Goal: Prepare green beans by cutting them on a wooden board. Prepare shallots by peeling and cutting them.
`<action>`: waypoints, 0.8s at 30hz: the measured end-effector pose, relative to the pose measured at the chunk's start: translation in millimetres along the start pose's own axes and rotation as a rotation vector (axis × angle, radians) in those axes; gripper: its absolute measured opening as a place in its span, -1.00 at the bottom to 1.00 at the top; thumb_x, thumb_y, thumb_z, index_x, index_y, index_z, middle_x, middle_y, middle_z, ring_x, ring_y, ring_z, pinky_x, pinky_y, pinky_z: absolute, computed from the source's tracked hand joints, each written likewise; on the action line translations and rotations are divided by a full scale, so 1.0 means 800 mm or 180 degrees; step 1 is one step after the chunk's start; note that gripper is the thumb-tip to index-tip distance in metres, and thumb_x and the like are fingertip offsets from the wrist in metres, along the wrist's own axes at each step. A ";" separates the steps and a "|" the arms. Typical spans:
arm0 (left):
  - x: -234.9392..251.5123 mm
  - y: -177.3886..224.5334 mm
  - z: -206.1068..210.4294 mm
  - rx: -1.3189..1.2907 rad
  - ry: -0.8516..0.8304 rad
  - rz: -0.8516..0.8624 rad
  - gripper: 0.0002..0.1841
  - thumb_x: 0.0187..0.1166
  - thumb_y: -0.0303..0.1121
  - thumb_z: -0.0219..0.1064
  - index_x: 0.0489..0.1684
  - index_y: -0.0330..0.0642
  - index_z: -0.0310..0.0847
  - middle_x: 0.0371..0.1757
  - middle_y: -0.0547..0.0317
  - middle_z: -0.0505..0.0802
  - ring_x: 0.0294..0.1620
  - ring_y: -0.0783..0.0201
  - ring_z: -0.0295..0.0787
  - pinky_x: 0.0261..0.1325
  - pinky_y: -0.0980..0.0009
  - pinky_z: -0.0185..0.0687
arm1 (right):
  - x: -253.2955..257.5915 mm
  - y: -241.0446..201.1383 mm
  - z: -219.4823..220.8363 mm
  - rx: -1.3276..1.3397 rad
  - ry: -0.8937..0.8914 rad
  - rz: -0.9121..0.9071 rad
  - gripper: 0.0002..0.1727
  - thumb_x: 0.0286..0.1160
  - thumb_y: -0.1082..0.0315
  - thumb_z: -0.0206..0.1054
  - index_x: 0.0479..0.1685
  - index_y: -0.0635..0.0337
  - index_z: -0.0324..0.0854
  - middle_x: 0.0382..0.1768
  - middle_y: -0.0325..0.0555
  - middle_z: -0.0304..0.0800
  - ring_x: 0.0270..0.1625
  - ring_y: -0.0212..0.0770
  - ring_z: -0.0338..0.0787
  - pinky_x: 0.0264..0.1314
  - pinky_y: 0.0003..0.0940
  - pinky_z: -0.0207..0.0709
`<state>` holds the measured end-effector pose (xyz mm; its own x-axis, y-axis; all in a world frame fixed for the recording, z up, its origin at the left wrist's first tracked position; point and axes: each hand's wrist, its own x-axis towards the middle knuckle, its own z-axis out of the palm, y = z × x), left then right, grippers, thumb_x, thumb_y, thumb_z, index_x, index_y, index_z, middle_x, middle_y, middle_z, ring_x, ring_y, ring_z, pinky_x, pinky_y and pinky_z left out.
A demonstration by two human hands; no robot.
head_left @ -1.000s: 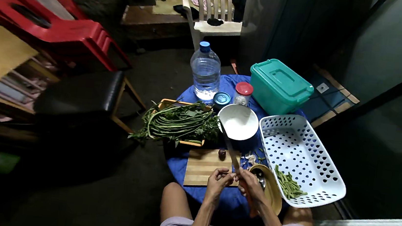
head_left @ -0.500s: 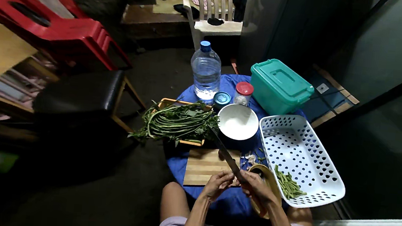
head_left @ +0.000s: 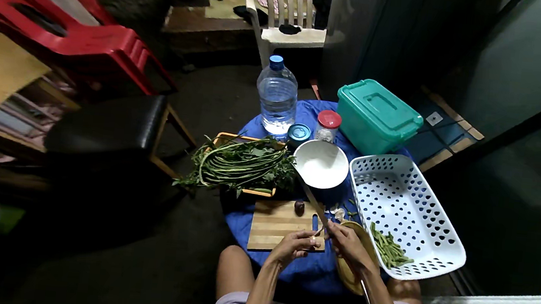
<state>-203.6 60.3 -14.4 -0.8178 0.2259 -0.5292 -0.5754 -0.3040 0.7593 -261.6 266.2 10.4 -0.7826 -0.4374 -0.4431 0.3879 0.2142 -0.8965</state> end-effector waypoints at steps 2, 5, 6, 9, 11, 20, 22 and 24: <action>0.002 -0.003 -0.005 -0.0019 -0.0124 0.0020 -0.67 0.73 -0.45 0.19 0.41 -0.24 0.61 0.01 0.11 0.91 -0.08 0.38 0.83 -0.05 0.47 0.70 | 0.005 -0.001 -0.004 -0.0346 0.0285 0.0010 -0.51 0.88 0.06 0.01 0.37 0.24 0.63 -0.26 -0.16 0.73 -0.60 -0.43 0.44 -0.53 -0.48 0.39; -0.002 -0.009 -0.008 -0.0299 -0.0074 0.0191 -0.60 0.76 -0.47 0.10 0.54 -0.22 0.49 0.21 0.05 0.87 0.16 0.27 0.82 0.22 0.35 0.69 | 0.012 -0.004 -0.015 -0.0775 0.0591 0.0115 -0.45 0.89 -0.01 -0.04 0.33 0.26 0.65 -0.22 -0.07 0.73 -0.48 -0.33 0.53 -0.38 -0.35 0.49; -0.003 -0.012 -0.007 -0.0461 -0.0014 0.0268 -0.61 0.75 -0.49 0.08 0.52 -0.24 0.49 0.26 0.02 0.86 0.21 0.24 0.82 0.26 0.32 0.69 | 0.012 -0.005 -0.019 -0.0909 0.0589 0.0172 -0.43 0.90 -0.02 -0.07 0.34 0.27 0.64 -0.20 -0.04 0.74 -0.41 -0.28 0.57 -0.29 -0.29 0.52; -0.001 -0.016 -0.005 -0.0897 0.0120 0.0431 -0.63 0.73 -0.53 0.10 0.46 -0.29 0.52 0.29 -0.05 0.84 0.27 0.18 0.81 0.30 0.29 0.70 | 0.014 -0.005 -0.025 -0.1150 0.0594 0.0239 -0.39 0.91 -0.04 -0.13 0.26 0.30 0.66 -0.24 -0.01 0.72 -0.35 -0.20 0.61 -0.19 -0.19 0.55; 0.001 -0.016 -0.002 -0.0995 0.0212 0.0494 -0.63 0.73 -0.55 0.10 0.47 -0.34 0.50 0.28 -0.06 0.83 0.26 0.16 0.81 0.35 0.25 0.68 | 0.011 -0.005 -0.022 -0.1287 0.0625 0.0192 -0.39 0.90 -0.05 -0.12 0.23 0.31 0.68 -0.21 0.05 0.74 -0.27 -0.11 0.67 -0.08 -0.08 0.57; 0.008 -0.010 0.017 -0.1081 0.0717 0.0469 -0.68 0.74 -0.53 0.18 0.41 -0.35 0.54 0.16 -0.06 0.83 0.15 0.13 0.81 0.25 0.16 0.72 | -0.015 0.002 0.020 -0.0212 -0.0193 -0.0274 -0.49 0.86 0.09 0.01 0.64 0.11 0.46 -0.20 -0.17 0.72 -0.57 -0.44 0.47 -0.52 -0.50 0.41; 0.008 -0.010 0.019 -0.1071 0.0798 0.0428 -0.69 0.75 -0.53 0.14 0.40 -0.36 0.53 0.16 -0.08 0.84 0.14 0.12 0.83 0.22 0.16 0.74 | -0.016 0.007 0.028 -0.0108 -0.0343 -0.0341 -0.49 0.85 0.09 0.03 0.62 0.13 0.47 -0.21 -0.18 0.71 -0.59 -0.46 0.45 -0.54 -0.53 0.39; 0.007 -0.011 0.018 -0.1061 0.0790 0.0434 -0.70 0.76 -0.54 0.12 0.38 -0.36 0.53 0.14 -0.07 0.85 0.12 0.14 0.84 0.21 0.17 0.75 | -0.017 0.009 0.034 -0.0071 -0.0312 -0.0357 -0.50 0.84 0.10 0.05 0.59 0.13 0.50 -0.23 -0.19 0.71 -0.61 -0.48 0.43 -0.57 -0.55 0.36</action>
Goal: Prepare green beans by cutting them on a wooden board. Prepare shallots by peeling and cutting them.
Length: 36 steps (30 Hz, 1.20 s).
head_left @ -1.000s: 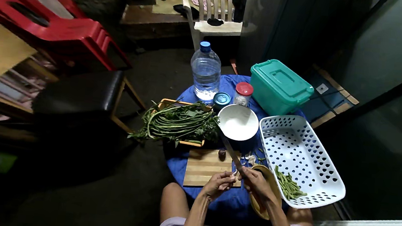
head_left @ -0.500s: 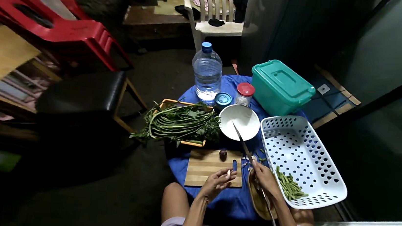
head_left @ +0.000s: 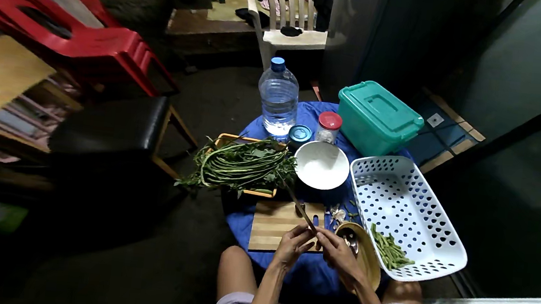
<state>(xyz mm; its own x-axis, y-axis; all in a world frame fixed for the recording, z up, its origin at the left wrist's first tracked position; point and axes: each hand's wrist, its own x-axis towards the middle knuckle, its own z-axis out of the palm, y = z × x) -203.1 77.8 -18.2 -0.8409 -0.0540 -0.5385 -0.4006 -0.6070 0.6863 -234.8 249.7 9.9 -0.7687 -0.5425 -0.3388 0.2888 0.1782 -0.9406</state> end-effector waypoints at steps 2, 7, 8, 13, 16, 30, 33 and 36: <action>-0.002 0.000 -0.002 0.0034 -0.0031 0.0003 -0.69 0.76 -0.54 0.12 0.38 -0.38 0.54 0.13 -0.07 0.86 0.12 0.14 0.84 0.22 0.17 0.74 | -0.001 -0.002 0.002 -0.0002 0.0019 0.0031 -0.52 0.84 0.10 0.06 0.57 0.13 0.52 -0.22 -0.20 0.69 -0.60 -0.49 0.42 -0.56 -0.57 0.35; -0.005 0.000 -0.003 0.0114 -0.0052 0.0047 -0.72 0.75 -0.57 0.11 0.32 -0.41 0.55 0.12 -0.07 0.86 0.10 0.15 0.84 0.23 0.18 0.74 | 0.000 0.002 0.002 -0.0219 0.0073 0.0005 -0.52 0.80 0.08 0.13 0.56 0.08 0.55 -0.13 -0.14 0.74 -0.49 -0.45 0.50 -0.46 -0.51 0.41; -0.005 -0.001 -0.003 0.0113 -0.0067 0.0071 -0.72 0.74 -0.57 0.12 0.31 -0.41 0.56 0.13 -0.07 0.85 0.12 0.14 0.83 0.24 0.17 0.74 | 0.001 0.004 0.002 -0.0266 0.0089 -0.0009 -0.51 0.79 0.06 0.14 0.55 0.07 0.55 -0.10 -0.13 0.76 -0.45 -0.44 0.54 -0.42 -0.49 0.44; -0.009 -0.001 -0.005 0.0357 -0.0130 0.0148 -0.70 0.72 -0.50 0.18 0.34 -0.37 0.58 0.20 -0.05 0.84 0.18 0.14 0.80 0.25 0.16 0.72 | 0.004 0.008 0.002 -0.0289 0.0107 0.0004 -0.53 0.78 0.05 0.16 0.50 0.08 0.57 -0.15 -0.14 0.76 -0.47 -0.44 0.54 -0.43 -0.49 0.44; -0.010 0.001 -0.006 0.0732 -0.0106 0.0241 -0.70 0.70 -0.49 0.25 0.32 -0.39 0.59 0.18 -0.02 0.83 0.16 0.20 0.79 0.23 0.21 0.72 | 0.002 0.007 0.002 -0.0083 0.0012 0.0093 -0.55 0.81 0.09 0.12 0.50 0.10 0.56 -0.21 -0.17 0.72 -0.56 -0.47 0.47 -0.52 -0.53 0.39; -0.005 -0.006 0.004 0.0474 0.0383 0.0445 -0.74 0.58 -0.61 0.37 0.19 -0.46 0.65 0.02 -0.10 0.87 -0.05 0.20 0.86 0.11 0.32 0.78 | 0.008 -0.001 -0.025 0.0138 0.0458 0.0301 -0.49 0.88 0.09 0.02 0.60 0.19 0.44 -0.23 -0.21 0.70 -0.60 -0.47 0.45 -0.55 -0.54 0.39; 0.004 -0.011 0.020 0.0481 0.0358 0.0503 -0.72 0.55 -0.60 0.40 0.19 -0.47 0.64 0.05 -0.12 0.85 -0.03 0.18 0.85 0.14 0.31 0.79 | 0.003 -0.002 -0.019 0.0275 0.0252 0.0310 -0.51 0.88 0.08 0.00 0.59 0.13 0.45 -0.22 -0.23 0.70 -0.60 -0.48 0.44 -0.56 -0.55 0.39; 0.007 -0.012 0.028 0.0581 0.0361 0.0571 -0.72 0.54 -0.61 0.41 0.18 -0.49 0.62 0.05 -0.13 0.84 -0.02 0.19 0.84 0.15 0.30 0.79 | 0.002 0.000 -0.016 0.0300 0.0192 0.0247 -0.50 0.86 0.10 0.04 0.64 0.10 0.44 -0.22 -0.21 0.70 -0.58 -0.46 0.46 -0.53 -0.53 0.40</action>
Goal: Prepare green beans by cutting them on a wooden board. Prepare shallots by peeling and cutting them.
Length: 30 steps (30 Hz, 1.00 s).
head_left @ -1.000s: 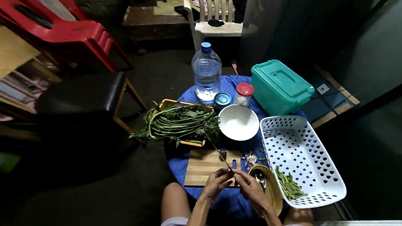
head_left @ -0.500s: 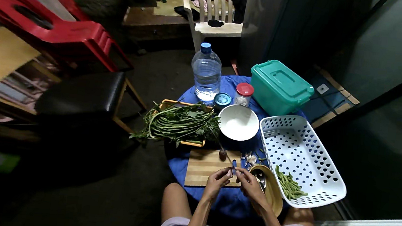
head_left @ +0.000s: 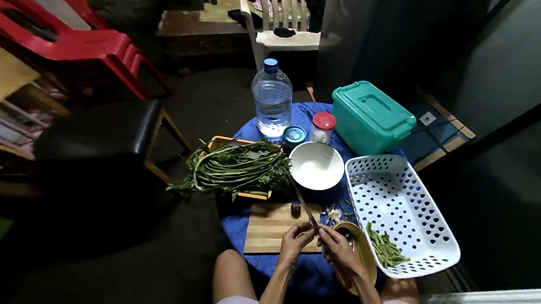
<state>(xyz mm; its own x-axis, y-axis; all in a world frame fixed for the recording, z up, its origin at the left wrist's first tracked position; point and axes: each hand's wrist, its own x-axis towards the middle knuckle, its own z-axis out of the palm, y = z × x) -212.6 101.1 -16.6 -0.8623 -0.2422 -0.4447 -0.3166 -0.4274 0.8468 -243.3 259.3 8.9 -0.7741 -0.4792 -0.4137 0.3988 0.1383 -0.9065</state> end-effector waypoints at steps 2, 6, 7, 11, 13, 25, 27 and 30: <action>0.000 0.001 -0.001 -0.0010 0.0001 0.0013 -0.73 0.53 -0.62 0.42 0.16 -0.49 0.65 0.05 -0.12 0.85 -0.02 0.19 0.85 0.15 0.31 0.79 | 0.000 0.001 0.001 0.0033 0.0036 -0.0021 -0.51 0.86 0.10 0.04 0.61 0.13 0.47 -0.22 -0.21 0.68 -0.59 -0.47 0.44 -0.55 -0.55 0.38; -0.004 0.003 -0.008 -0.0023 -0.0019 -0.0001 -0.74 0.54 -0.60 0.43 0.14 -0.47 0.68 0.04 -0.11 0.86 -0.01 0.17 0.85 0.14 0.30 0.80 | 0.002 0.001 0.001 0.0082 0.0038 0.0041 -0.52 0.86 0.10 0.04 0.57 0.15 0.49 -0.24 -0.22 0.68 -0.61 -0.48 0.43 -0.57 -0.56 0.39; -0.004 0.004 -0.009 -0.0015 -0.0023 -0.0020 -0.74 0.54 -0.60 0.42 0.15 -0.46 0.68 0.04 -0.10 0.87 0.00 0.17 0.85 0.13 0.30 0.79 | 0.002 0.001 0.001 0.0103 0.0016 0.0049 -0.52 0.86 0.10 0.04 0.57 0.15 0.48 -0.25 -0.23 0.67 -0.61 -0.48 0.43 -0.57 -0.56 0.39; -0.005 0.000 -0.013 -0.0195 -0.0094 -0.0113 -0.74 0.66 -0.58 0.29 0.23 -0.45 0.66 0.08 -0.11 0.86 0.00 0.18 0.86 0.11 0.30 0.79 | 0.001 0.003 -0.001 0.0242 -0.0012 0.0043 -0.51 0.87 0.08 0.02 0.58 0.15 0.45 -0.24 -0.24 0.66 -0.60 -0.49 0.42 -0.56 -0.57 0.38; -0.004 -0.002 -0.012 -0.0193 -0.0069 -0.0124 -0.75 0.70 -0.55 0.26 0.23 -0.46 0.67 0.03 -0.11 0.88 -0.05 0.19 0.87 0.09 0.30 0.79 | 0.002 0.003 0.000 0.0197 -0.0003 0.0042 -0.52 0.87 0.09 0.03 0.58 0.14 0.47 -0.24 -0.24 0.66 -0.60 -0.48 0.43 -0.56 -0.57 0.38; 0.003 -0.010 -0.057 0.1364 0.0170 0.0302 -0.72 0.52 -0.48 0.49 0.14 -0.37 0.74 0.11 -0.10 0.86 0.07 0.13 0.83 0.20 0.18 0.75 | 0.029 0.010 -0.021 -0.1129 0.0639 -0.0048 -0.46 0.83 0.02 0.09 0.59 0.15 0.55 0.12 0.11 0.80 -0.07 -0.10 0.77 0.08 -0.09 0.62; 0.005 -0.018 -0.077 0.1909 0.0377 0.0463 -0.71 0.46 -0.48 0.52 0.11 -0.36 0.76 0.16 -0.18 0.82 0.15 0.02 0.80 0.29 0.09 0.69 | 0.039 0.010 -0.029 -0.1330 0.0701 0.0009 -0.43 0.85 0.01 0.06 0.59 0.21 0.53 0.27 0.22 0.76 0.24 0.07 0.77 0.41 0.08 0.53; 0.007 -0.024 -0.096 0.2367 0.0624 0.0535 -0.72 0.46 -0.49 0.51 0.09 -0.38 0.74 0.17 -0.27 0.76 0.11 -0.04 0.79 0.25 0.09 0.71 | 0.044 0.008 -0.032 -0.1439 0.0762 -0.0027 -0.45 0.86 0.03 0.04 0.58 0.20 0.53 0.29 0.23 0.75 0.30 0.09 0.75 0.47 0.11 0.49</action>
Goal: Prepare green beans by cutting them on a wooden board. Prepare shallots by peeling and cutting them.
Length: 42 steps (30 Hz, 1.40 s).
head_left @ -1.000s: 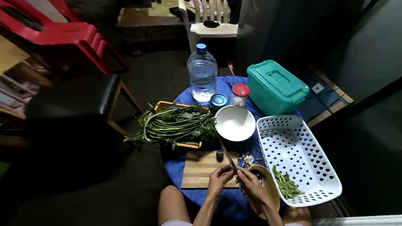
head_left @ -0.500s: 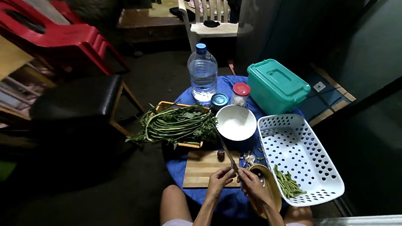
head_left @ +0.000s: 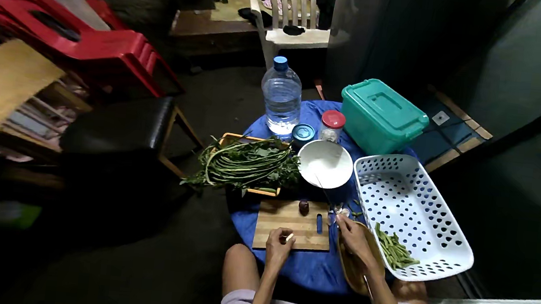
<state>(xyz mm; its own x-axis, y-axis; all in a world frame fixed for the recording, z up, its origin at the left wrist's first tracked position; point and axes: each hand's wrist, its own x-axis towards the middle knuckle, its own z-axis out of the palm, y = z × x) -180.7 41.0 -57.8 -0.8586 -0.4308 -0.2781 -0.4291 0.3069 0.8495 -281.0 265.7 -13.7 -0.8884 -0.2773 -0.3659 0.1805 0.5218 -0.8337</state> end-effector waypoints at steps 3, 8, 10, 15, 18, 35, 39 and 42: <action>0.003 -0.012 -0.003 0.0227 0.0111 0.0083 -0.72 0.45 -0.50 0.51 0.09 -0.39 0.75 0.14 -0.29 0.74 0.10 -0.06 0.76 0.25 0.09 0.68 | 0.006 0.008 0.005 0.0072 0.0121 -0.0091 -0.48 0.83 0.04 0.10 0.63 0.09 0.45 0.01 0.17 0.81 -0.12 -0.01 0.79 0.06 0.01 0.63; 0.009 -0.025 0.000 0.0471 0.0109 0.0172 -0.72 0.44 -0.48 0.52 0.08 -0.37 0.77 0.18 -0.33 0.73 0.17 -0.12 0.74 0.31 0.05 0.66 | -0.007 0.005 0.005 0.0140 0.0119 -0.0095 -0.49 0.85 0.07 0.07 0.63 0.09 0.46 0.09 0.16 0.80 -0.07 -0.02 0.78 0.09 -0.01 0.62; 0.008 -0.027 0.000 0.0503 0.0047 0.0211 -0.70 0.43 -0.50 0.52 0.11 -0.38 0.77 0.20 -0.33 0.73 0.17 -0.13 0.75 0.32 0.07 0.67 | -0.023 0.004 0.010 0.0098 0.0146 -0.0058 -0.51 0.85 0.08 0.06 0.63 0.05 0.48 0.02 0.14 0.80 -0.13 -0.03 0.76 0.05 -0.01 0.60; 0.008 -0.031 -0.010 0.0095 0.0565 0.0552 -0.58 0.54 -0.46 0.38 0.35 -0.45 0.60 0.22 -0.36 0.74 0.14 -0.12 0.77 0.21 0.05 0.71 | -0.096 0.015 0.049 -0.0176 0.0034 -0.0131 -0.45 0.76 0.02 0.18 0.63 0.04 0.52 0.27 0.18 0.75 0.20 0.08 0.79 0.34 0.09 0.61; 0.016 -0.004 -0.024 0.0005 0.1557 0.0972 -0.60 0.65 -0.47 0.19 0.37 -0.57 0.52 0.23 -0.44 0.71 0.15 -0.13 0.73 0.18 0.09 0.69 | -0.144 0.042 0.089 -0.0807 0.0368 -0.0273 -0.41 0.61 -0.03 0.34 0.59 -0.04 0.59 0.13 0.25 0.77 -0.01 0.20 0.84 0.07 0.19 0.70; 0.113 0.093 0.025 0.0671 0.2005 0.3289 -0.34 0.74 0.34 -0.16 0.78 0.34 0.06 0.96 0.27 -0.16 0.96 0.17 -0.49 0.89 -0.08 -0.51 | -0.153 0.100 0.146 -0.1170 0.0680 -0.0402 -0.44 0.61 0.09 0.36 0.58 0.08 0.60 0.09 0.28 0.77 -0.09 0.20 0.87 -0.11 0.12 0.76; 0.130 -0.020 0.078 0.1087 0.0876 0.3021 -0.28 0.75 0.33 -0.13 0.73 0.12 0.36 0.82 -0.27 0.26 0.86 -0.18 0.08 0.81 -0.29 -0.18 | -0.146 0.107 0.146 -0.1224 0.0753 -0.0433 -0.45 0.66 0.08 0.31 0.56 0.13 0.60 0.11 0.30 0.76 -0.04 0.22 0.86 -0.06 0.12 0.76; 0.124 -0.031 0.074 0.1194 0.0802 0.3142 -0.35 0.78 0.28 -0.13 0.74 0.20 0.32 0.82 -0.16 0.28 0.85 -0.05 0.14 0.81 -0.25 -0.18 | -0.156 0.103 0.147 -0.1160 0.0671 -0.0406 -0.43 0.62 0.10 0.36 0.57 0.14 0.59 0.09 0.29 0.77 -0.08 0.20 0.87 -0.12 0.11 0.77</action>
<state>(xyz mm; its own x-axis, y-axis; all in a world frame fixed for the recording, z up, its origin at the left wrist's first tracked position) -272.0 40.7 -132.9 -0.8081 -0.0003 0.5890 0.3239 0.8350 0.4449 -105.4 248.1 -85.2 -0.9675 -0.2068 -0.1456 -0.0632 0.7551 -0.6525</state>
